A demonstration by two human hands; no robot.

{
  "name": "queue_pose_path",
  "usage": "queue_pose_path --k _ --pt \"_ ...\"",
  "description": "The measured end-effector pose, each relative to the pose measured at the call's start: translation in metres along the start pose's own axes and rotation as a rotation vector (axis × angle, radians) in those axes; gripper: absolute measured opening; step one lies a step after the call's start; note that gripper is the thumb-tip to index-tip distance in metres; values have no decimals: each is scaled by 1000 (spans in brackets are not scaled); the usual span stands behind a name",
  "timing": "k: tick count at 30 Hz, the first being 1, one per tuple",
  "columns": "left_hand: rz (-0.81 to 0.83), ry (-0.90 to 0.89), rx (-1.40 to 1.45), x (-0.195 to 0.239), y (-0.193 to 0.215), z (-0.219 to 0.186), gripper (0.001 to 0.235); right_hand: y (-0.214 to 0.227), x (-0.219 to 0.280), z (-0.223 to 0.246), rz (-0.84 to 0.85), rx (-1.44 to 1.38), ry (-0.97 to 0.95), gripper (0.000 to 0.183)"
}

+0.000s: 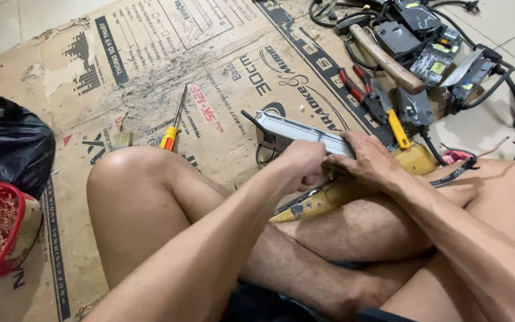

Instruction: The person sits on the floor and uses a screwdriver to unscrew and open a silver metal casing. They manipulate the internal components and wires inside the device while seated.

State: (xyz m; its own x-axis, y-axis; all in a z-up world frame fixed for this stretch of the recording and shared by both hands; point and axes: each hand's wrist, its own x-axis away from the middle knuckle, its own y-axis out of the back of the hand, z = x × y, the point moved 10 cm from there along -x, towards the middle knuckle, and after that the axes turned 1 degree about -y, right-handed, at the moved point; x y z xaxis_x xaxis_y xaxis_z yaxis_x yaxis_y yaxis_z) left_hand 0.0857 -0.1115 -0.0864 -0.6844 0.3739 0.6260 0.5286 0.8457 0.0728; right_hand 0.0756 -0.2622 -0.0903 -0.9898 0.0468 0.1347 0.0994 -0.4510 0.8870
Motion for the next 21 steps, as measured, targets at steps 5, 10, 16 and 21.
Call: queue_pose_path --k 5,10,16,21 --pt "27 -198 -695 19 8 -26 42 0 2 4 -33 6 50 60" --pt "-134 -434 -1327 24 9 -36 33 -5 3 6 -19 42 91 62" --pt "122 -268 -1158 12 -8 -24 30 0 -1 7 -3 49 63 59" --pt "135 -52 -91 43 13 -24 34 6 7 6 15 25 28 60"
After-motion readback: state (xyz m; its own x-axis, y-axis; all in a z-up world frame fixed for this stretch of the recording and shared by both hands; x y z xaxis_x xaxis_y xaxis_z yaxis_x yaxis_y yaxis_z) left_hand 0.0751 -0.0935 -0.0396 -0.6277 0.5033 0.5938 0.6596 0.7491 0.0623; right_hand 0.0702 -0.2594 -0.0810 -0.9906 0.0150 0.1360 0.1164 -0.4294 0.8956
